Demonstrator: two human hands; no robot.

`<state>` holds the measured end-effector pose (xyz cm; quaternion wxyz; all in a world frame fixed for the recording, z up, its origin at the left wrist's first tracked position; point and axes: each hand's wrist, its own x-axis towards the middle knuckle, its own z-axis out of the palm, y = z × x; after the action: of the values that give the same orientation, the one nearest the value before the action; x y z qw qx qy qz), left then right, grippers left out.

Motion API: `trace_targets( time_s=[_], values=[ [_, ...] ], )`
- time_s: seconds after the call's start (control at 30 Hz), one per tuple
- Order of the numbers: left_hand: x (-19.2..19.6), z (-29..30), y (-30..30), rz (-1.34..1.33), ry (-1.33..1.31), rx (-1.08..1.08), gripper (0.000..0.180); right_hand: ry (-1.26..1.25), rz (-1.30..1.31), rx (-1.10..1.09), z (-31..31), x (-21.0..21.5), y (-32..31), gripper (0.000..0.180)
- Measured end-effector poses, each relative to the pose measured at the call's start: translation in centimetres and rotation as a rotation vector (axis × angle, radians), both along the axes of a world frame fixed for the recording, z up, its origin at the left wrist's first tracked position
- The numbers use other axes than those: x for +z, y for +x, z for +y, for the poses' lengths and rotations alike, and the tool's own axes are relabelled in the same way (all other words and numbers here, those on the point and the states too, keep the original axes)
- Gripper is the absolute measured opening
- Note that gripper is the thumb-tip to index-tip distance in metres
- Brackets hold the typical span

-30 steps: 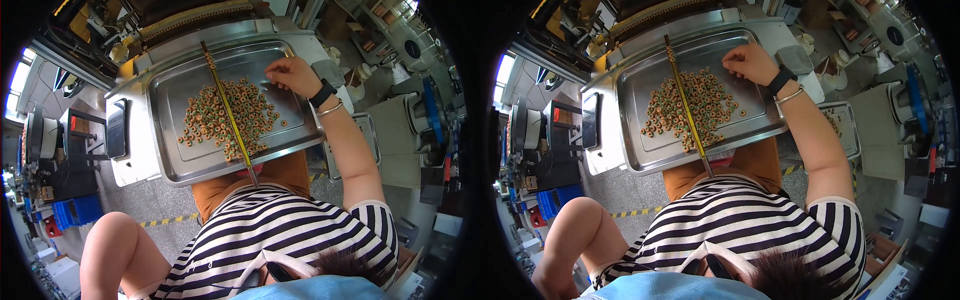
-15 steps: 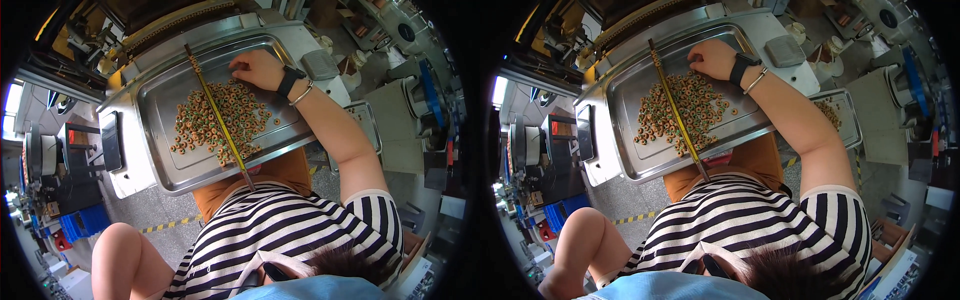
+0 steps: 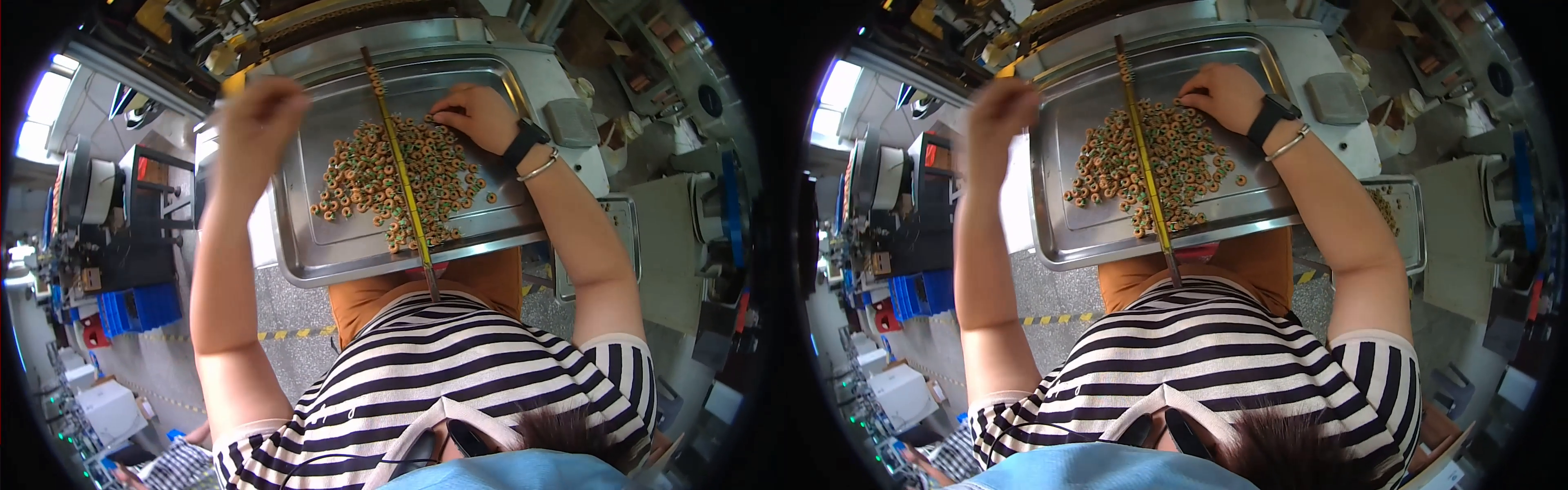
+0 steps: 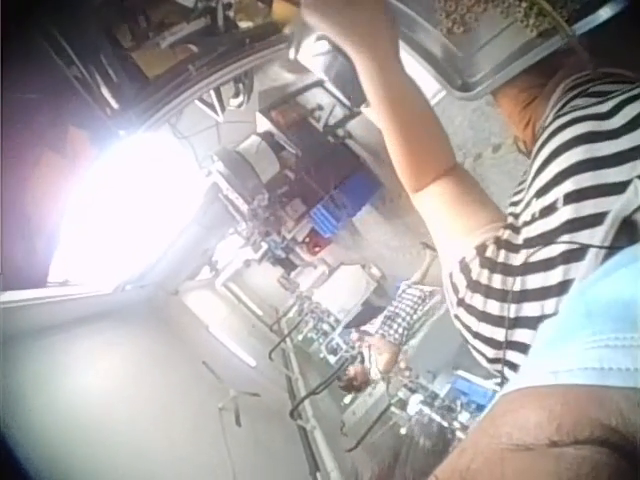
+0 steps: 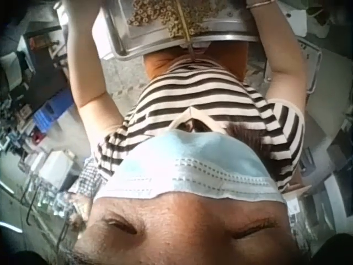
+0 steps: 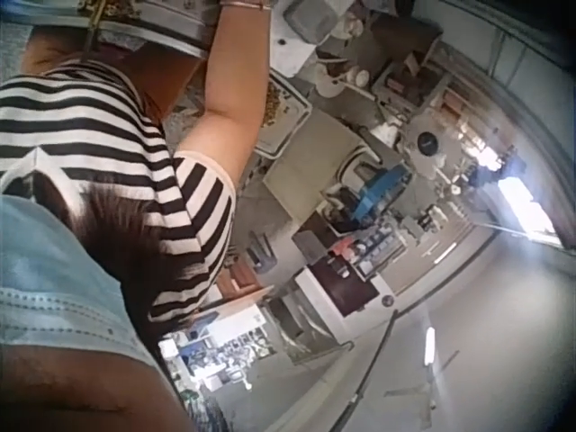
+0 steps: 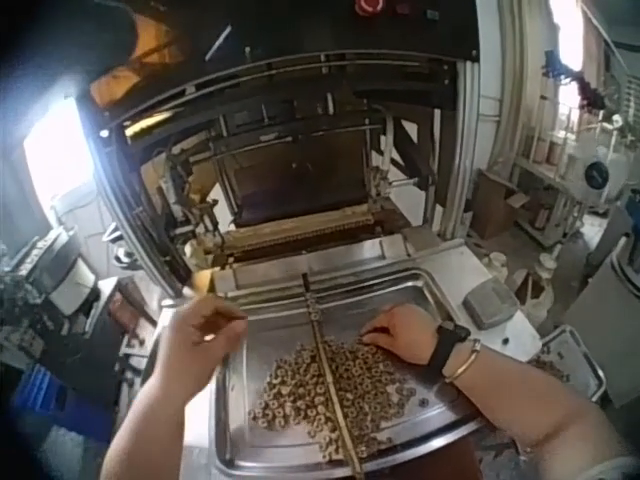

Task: The recorder is arranging small circular hardware components in a row on a metal tray and measuring the length of the row using a tape measure.

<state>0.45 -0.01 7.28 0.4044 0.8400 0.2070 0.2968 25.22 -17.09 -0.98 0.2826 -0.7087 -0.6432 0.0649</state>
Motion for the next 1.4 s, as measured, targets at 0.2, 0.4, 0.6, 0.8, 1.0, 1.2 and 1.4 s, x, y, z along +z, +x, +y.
trace_targets(
  time_s=[0.2, 0.4, 0.6, 0.8, 1.0, 1.2, 1.4],
  values=[
    [-7.7, 0.8, 4.5, 0.283, 0.43, -0.203, 0.021, 0.001, 0.199, -0.179, 0.2, 0.3, -0.1, 0.016],
    [-6.9, 1.1, 5.3, 0.399, 0.568, -0.333, 0.014, -0.103, -0.009, -0.128, -0.2, 1.6, 0.1, 0.017],
    [-5.7, 1.6, 6.0, 0.516, 0.437, -0.441, 0.013, -0.244, 0.433, -0.134, 0.9, 3.8, -0.7, 0.016],
    [-5.5, 1.0, 6.1, 0.428, 0.4, -0.238, 0.023, -0.043, 0.647, 0.009, 3.6, 3.1, -2.8, 0.014],
    [-7.0, 0.3, 6.4, 0.23, 0.611, -0.169, 0.037, -0.008, 0.471, -0.012, 5.4, 1.5, -3.4, 0.019],
    [-9.4, -0.1, 7.7, 0.241, 0.59, -0.216, 0.032, 0.026, 0.392, 0.013, 4.0, 1.4, -2.9, 0.019],
    [-9.4, -0.4, 7.3, 0.162, 0.541, -0.208, 0.041, -0.03, 0.54, 0.031, 3.6, 1.1, -3.3, 0.015]
  ],
)
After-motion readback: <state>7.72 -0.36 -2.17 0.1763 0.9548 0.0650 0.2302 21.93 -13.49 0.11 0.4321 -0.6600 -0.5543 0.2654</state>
